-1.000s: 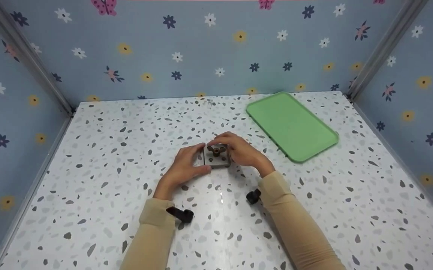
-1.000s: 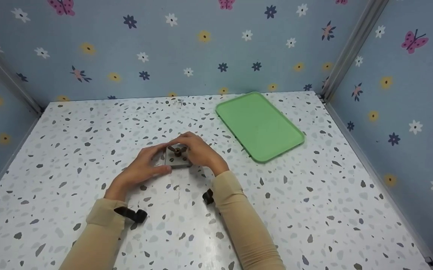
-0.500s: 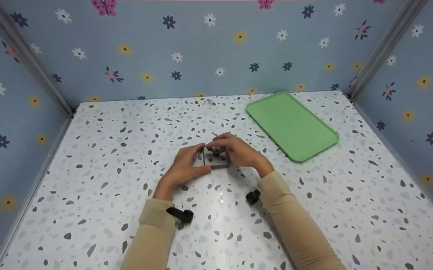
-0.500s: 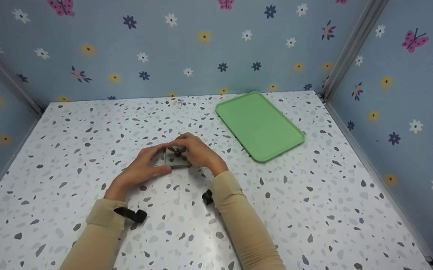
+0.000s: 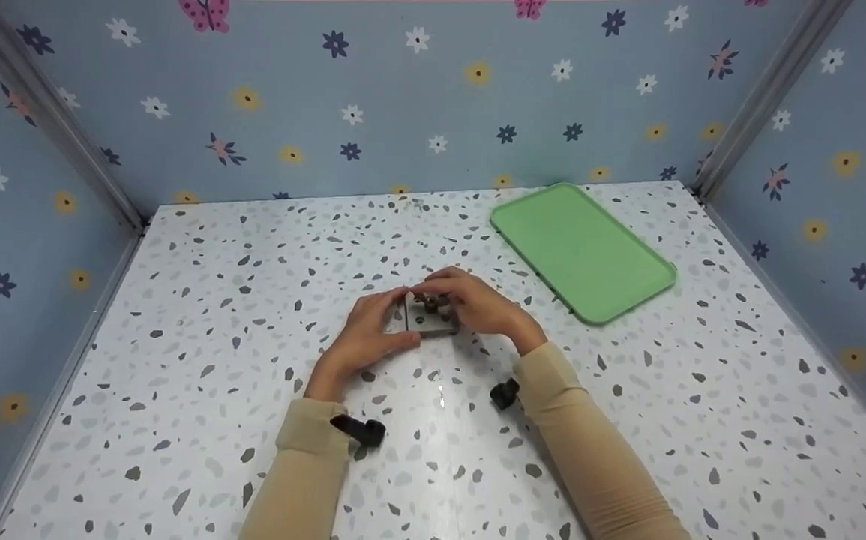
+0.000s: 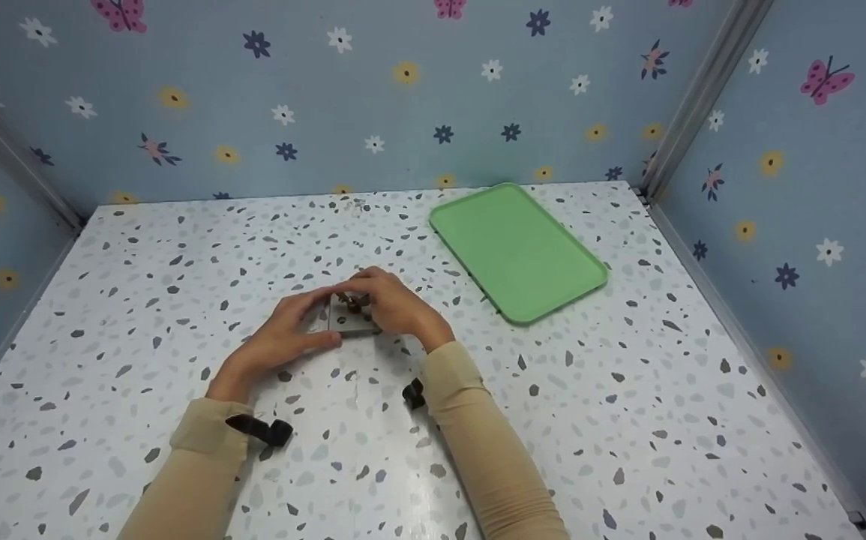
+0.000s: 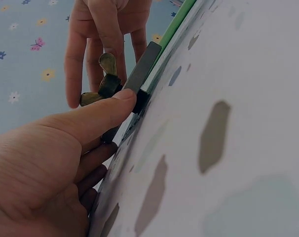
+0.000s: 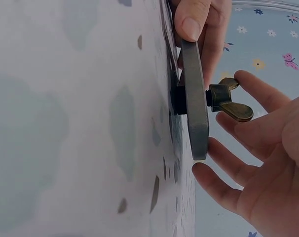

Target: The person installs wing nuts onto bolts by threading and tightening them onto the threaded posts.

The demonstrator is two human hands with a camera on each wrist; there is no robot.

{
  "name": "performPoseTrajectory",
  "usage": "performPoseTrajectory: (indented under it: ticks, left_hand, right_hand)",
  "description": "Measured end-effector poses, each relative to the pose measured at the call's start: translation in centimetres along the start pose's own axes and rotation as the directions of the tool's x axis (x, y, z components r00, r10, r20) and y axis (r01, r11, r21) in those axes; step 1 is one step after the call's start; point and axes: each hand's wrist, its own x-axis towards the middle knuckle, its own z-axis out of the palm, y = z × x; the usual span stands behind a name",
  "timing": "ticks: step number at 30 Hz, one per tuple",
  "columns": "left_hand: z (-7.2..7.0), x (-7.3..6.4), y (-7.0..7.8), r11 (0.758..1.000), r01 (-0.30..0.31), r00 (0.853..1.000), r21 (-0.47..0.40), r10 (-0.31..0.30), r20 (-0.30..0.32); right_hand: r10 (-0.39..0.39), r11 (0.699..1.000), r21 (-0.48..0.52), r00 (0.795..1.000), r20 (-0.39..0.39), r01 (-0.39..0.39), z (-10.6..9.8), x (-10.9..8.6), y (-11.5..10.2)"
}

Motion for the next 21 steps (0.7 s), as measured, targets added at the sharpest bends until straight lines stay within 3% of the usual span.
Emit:
performPoseTrajectory:
  ticks: [21]
  left_hand:
    - [0.04,-0.04,-0.10,1.000,-0.023,1.000,0.008,0.023,-0.001]
  right_hand:
    - [0.027,1.000,0.009,1.000,-0.008,-0.027,-0.04,-0.11,0.18]
